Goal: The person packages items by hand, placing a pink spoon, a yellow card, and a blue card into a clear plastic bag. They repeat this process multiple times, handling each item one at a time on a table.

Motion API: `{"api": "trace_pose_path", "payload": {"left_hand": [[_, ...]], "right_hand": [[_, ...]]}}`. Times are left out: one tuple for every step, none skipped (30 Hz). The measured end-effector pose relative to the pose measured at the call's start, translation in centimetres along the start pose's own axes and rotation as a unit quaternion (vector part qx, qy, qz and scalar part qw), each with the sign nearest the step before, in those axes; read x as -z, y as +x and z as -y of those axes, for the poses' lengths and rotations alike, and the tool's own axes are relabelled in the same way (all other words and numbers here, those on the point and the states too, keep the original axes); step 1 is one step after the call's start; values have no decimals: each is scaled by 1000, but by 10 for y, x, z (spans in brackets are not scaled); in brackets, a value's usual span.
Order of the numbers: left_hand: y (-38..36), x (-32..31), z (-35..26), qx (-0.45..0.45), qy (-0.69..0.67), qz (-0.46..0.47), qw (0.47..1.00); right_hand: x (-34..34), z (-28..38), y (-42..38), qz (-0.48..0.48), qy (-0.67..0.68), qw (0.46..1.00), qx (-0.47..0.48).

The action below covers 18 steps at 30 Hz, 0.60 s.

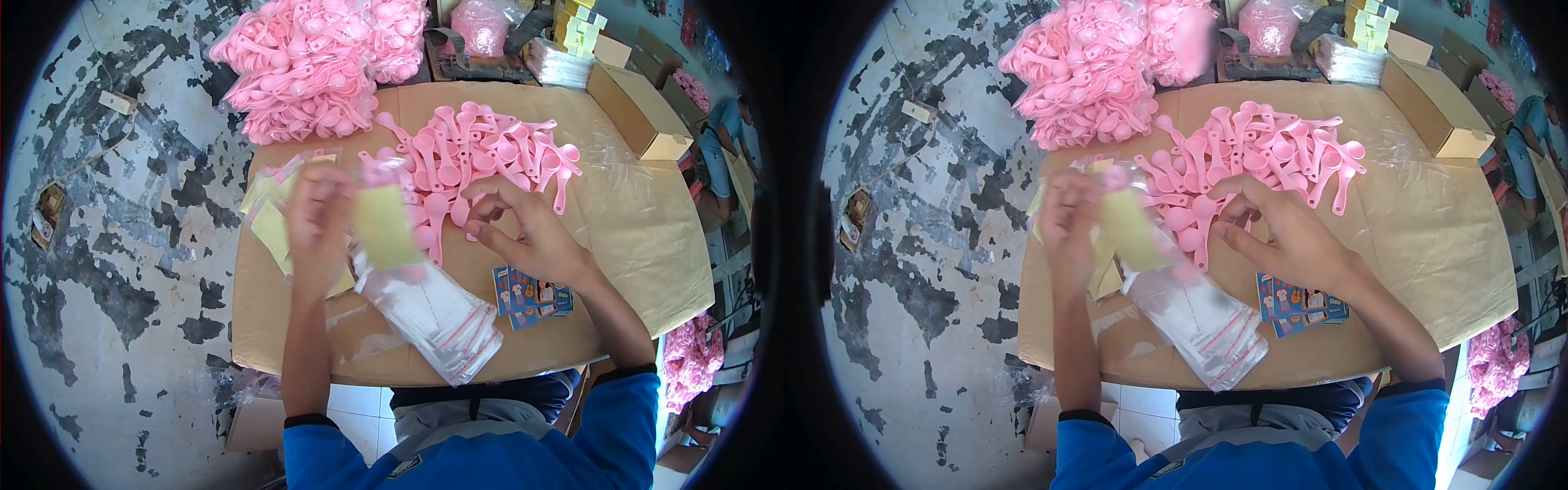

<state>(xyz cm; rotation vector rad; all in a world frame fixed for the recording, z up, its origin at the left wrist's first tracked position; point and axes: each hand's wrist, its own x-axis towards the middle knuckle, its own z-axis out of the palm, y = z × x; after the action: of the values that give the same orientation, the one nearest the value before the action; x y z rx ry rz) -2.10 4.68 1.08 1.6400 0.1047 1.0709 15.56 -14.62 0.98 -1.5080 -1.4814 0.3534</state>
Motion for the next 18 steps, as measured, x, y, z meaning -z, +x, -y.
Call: {"api": "trace_pose_path", "payload": {"left_hand": [[4,9,-6,11,0,-52,999],[9,16,-10,22,12,-87,996],[14,24,-13,33,25,-122,992],[18,38,-9,36,81,-115,989],[21,55,-3,41,136,-107,984],[23,70,1,45,191,-101,975],[24,80,-1,97,272,-104,952],[22,88,2,86,333,-95,934],[20,95,8,74,392,-83,913],[18,101,14,61,449,-71,889],[17,106,21,43,460,-25,887],[16,112,27,25,470,20,882],[16,113,28,6,480,65,875],[14,110,29,13,503,82,860],[10,99,28,19,526,99,844],[8,90,27,25,548,116,828],[9,84,26,14,527,124,840],[10,78,25,3,506,132,852]], "right_hand": [[0,1,0,1,-11,1000,2],[-1,3,-1,12,-19,1000,7],[-4,7,-2,24,-27,999,11],[-7,11,-2,36,-34,999,16],[-9,15,-2,40,-74,996,43],[-10,20,-2,45,-114,990,70],[-14,23,-2,50,-153,982,96],[-20,25,-4,66,-168,977,114],[-29,24,-5,80,-184,971,130],[-37,23,-7,93,-201,964,146],[-46,21,-10,105,-203,962,149],[-56,16,-13,116,-205,960,153],[-65,13,-16,128,-207,957,158],[-72,12,-17,137,-246,948,147],[-77,11,-18,146,-285,938,136],[-80,10,-19,154,-323,925,124],[-81,10,-19,162,-324,925,115],[-82,9,-19,169,-325,924,107]]}}
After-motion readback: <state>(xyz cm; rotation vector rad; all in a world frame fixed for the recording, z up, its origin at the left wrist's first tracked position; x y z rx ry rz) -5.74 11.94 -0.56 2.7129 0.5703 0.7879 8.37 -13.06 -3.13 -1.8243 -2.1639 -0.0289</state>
